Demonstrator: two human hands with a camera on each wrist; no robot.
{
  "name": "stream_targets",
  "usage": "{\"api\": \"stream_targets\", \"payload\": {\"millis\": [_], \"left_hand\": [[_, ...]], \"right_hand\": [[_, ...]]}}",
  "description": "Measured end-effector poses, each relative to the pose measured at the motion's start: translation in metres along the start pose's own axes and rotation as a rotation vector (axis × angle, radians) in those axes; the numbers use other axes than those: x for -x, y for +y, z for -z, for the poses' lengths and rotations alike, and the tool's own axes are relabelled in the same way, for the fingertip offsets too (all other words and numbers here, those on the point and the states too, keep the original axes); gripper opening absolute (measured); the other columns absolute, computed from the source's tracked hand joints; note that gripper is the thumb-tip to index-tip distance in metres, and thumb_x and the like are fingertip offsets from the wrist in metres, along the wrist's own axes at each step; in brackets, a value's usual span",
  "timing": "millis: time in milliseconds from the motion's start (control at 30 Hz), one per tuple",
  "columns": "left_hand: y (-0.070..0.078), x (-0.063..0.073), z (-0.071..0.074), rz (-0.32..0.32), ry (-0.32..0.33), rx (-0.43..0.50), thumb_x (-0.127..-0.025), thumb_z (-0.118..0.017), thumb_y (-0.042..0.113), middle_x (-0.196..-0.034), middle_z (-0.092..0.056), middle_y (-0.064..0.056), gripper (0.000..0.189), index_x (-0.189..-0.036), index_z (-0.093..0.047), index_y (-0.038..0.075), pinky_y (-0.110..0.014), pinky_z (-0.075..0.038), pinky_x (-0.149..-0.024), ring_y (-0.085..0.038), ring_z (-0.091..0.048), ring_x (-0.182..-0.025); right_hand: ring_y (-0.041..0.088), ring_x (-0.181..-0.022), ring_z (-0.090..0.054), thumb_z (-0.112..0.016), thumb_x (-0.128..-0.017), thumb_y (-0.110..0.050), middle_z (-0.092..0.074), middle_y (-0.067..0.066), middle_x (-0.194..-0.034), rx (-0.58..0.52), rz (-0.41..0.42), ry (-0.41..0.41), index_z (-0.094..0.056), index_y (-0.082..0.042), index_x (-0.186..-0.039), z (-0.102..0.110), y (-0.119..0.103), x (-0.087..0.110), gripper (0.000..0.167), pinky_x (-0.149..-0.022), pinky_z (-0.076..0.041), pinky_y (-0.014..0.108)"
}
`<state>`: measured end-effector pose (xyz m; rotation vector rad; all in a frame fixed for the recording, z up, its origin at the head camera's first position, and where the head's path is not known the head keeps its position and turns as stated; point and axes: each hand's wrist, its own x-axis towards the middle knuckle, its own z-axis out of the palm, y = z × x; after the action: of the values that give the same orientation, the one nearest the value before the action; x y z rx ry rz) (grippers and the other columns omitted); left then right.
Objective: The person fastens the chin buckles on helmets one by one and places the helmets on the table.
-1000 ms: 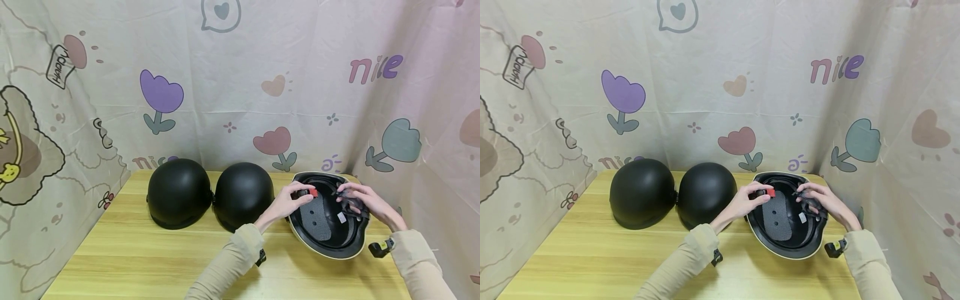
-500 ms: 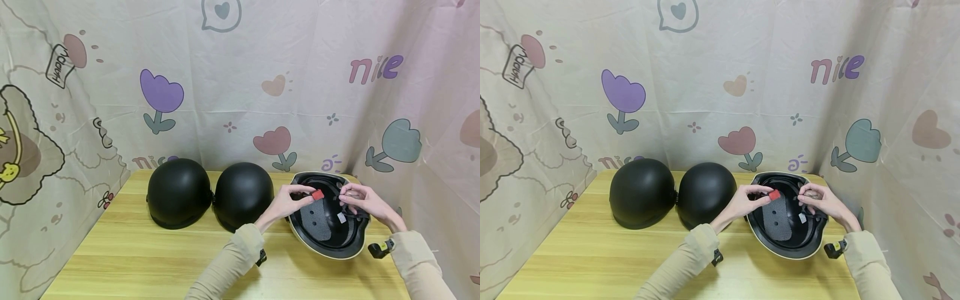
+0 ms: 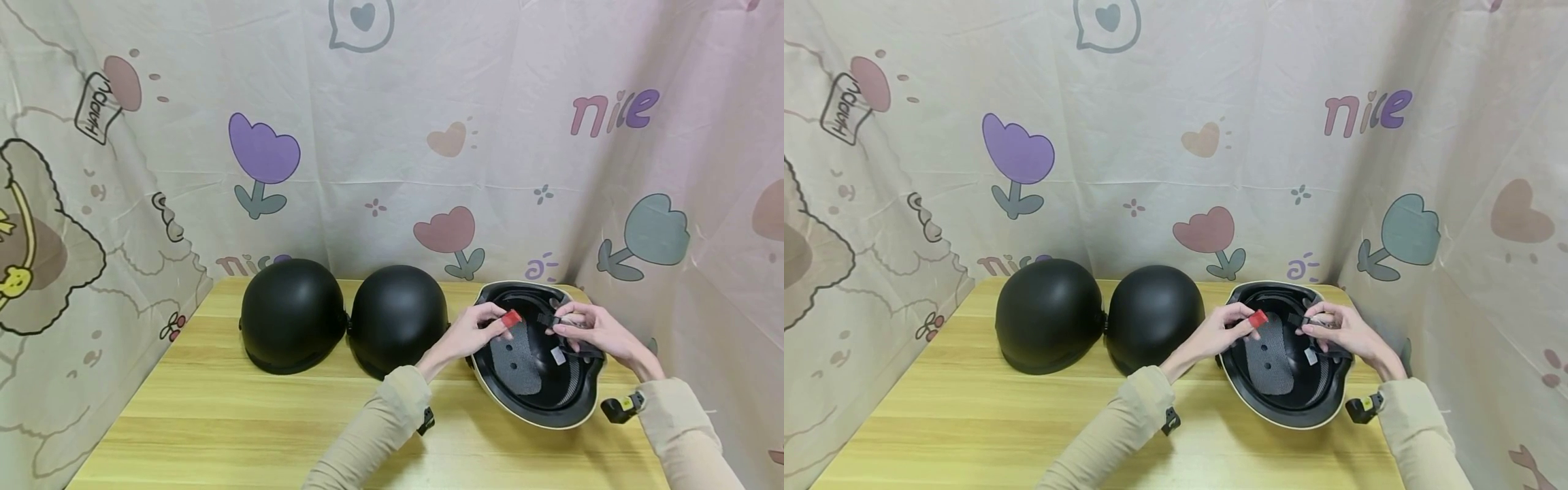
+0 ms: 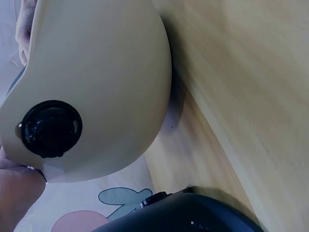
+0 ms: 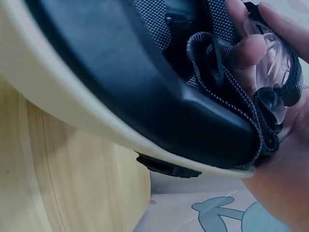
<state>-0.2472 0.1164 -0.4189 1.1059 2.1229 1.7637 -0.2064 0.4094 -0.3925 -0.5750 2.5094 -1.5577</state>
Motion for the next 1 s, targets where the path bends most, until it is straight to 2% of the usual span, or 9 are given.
{"api": "stream_targets", "payload": {"millis": [100,167,333,467,567,700,833,900,1000], "left_hand": [[0.0006,0.0,0.0007,-0.001,-0.017,-0.009,-0.102,-0.059,0.012,-0.089,-0.075,-0.022,0.02,-0.117,-0.064,0.001,-0.015,-0.049,-0.071,-0.025,-0.067,-0.08],[0.0004,0.0,0.0009,0.007,-0.027,-0.01,-0.103,-0.056,0.012,-0.089,-0.073,-0.023,0.022,-0.12,-0.062,0.0,-0.013,-0.048,-0.074,-0.023,-0.065,-0.083],[0.0024,0.0007,0.0017,0.065,-0.06,0.061,-0.104,-0.048,0.008,-0.1,-0.068,-0.031,0.033,-0.134,-0.055,-0.003,-0.014,-0.04,-0.065,-0.005,-0.052,-0.077],[0.0037,0.0009,0.0023,0.105,-0.074,0.088,-0.103,-0.046,0.01,-0.106,-0.066,-0.031,0.039,-0.14,-0.052,-0.002,-0.015,-0.035,-0.058,0.0,-0.049,-0.074],[0.0023,0.0003,0.0031,0.081,-0.085,0.061,-0.105,-0.047,0.015,-0.105,-0.068,-0.028,0.037,-0.137,-0.055,-0.002,-0.014,-0.041,-0.065,-0.013,-0.06,-0.081],[0.0006,0.0002,0.0043,0.045,-0.106,0.014,-0.108,-0.047,0.02,-0.105,-0.07,-0.025,0.034,-0.132,-0.058,-0.002,-0.013,-0.046,-0.086,-0.035,-0.066,-0.1],[-0.0015,-0.0004,0.0037,0.037,-0.108,-0.002,-0.108,-0.047,0.021,-0.104,-0.071,-0.027,0.032,-0.126,-0.061,-0.001,-0.014,-0.049,-0.09,-0.039,-0.068,-0.104],[-0.0029,-0.0007,0.0034,0.03,-0.106,-0.015,-0.107,-0.049,0.021,-0.102,-0.07,-0.027,0.029,-0.122,-0.062,0.0,-0.014,-0.049,-0.085,-0.037,-0.068,-0.099],[-0.0032,-0.0003,0.0037,0.03,-0.097,-0.055,-0.106,-0.052,0.024,-0.096,-0.071,-0.019,0.026,-0.119,-0.065,0.005,-0.014,-0.046,-0.078,-0.02,-0.064,-0.088]], "right_hand": [[0.009,-0.056,-0.058,-0.056,-0.1,-0.002,-0.079,0.009,-0.096,-0.012,0.045,-0.001,-0.054,0.001,-0.109,-0.0001,0.0002,-0.0003,0.01,-0.053,-0.049,0.03],[0.008,-0.057,-0.058,-0.055,-0.101,0.0,-0.078,0.007,-0.095,-0.021,0.068,-0.002,-0.055,0.002,-0.11,-0.0003,0.0001,-0.0005,0.009,-0.052,-0.049,0.031],[0.007,-0.059,-0.058,-0.054,-0.101,0.0,-0.078,0.005,-0.096,-0.038,0.078,-0.015,-0.056,0.002,-0.113,-0.0008,-0.0016,0.0001,0.013,-0.053,-0.049,0.03],[0.006,-0.059,-0.059,-0.053,-0.101,0.0,-0.078,0.005,-0.097,-0.041,0.065,-0.022,-0.057,0.001,-0.114,-0.0003,-0.0028,0.0012,0.014,-0.054,-0.05,0.03],[0.007,-0.059,-0.059,-0.053,-0.101,0.0,-0.078,0.006,-0.097,-0.042,0.06,-0.026,-0.057,0.0,-0.115,0.0001,-0.0028,0.0013,0.014,-0.055,-0.05,0.03],[0.007,-0.059,-0.059,-0.053,-0.101,0.0,-0.078,0.008,-0.098,-0.042,0.061,-0.029,-0.058,-0.001,-0.115,0.0,-0.0026,0.0018,0.014,-0.056,-0.05,0.03],[0.008,-0.06,-0.06,-0.053,-0.101,0.001,-0.078,0.009,-0.098,-0.043,0.072,-0.03,-0.058,-0.001,-0.115,-0.0001,-0.0021,0.0026,0.016,-0.058,-0.051,0.03],[0.008,-0.061,-0.061,-0.053,-0.1,0.002,-0.077,0.004,-0.094,-0.041,0.081,-0.033,-0.059,-0.001,-0.115,-0.0003,-0.0016,0.0027,0.017,-0.06,-0.052,0.029],[0.01,-0.063,-0.062,-0.054,-0.099,0.004,-0.073,-0.002,-0.086,-0.039,0.097,-0.04,-0.06,-0.002,-0.116,-0.0009,-0.001,0.0026,0.018,-0.063,-0.053,0.027]]}}
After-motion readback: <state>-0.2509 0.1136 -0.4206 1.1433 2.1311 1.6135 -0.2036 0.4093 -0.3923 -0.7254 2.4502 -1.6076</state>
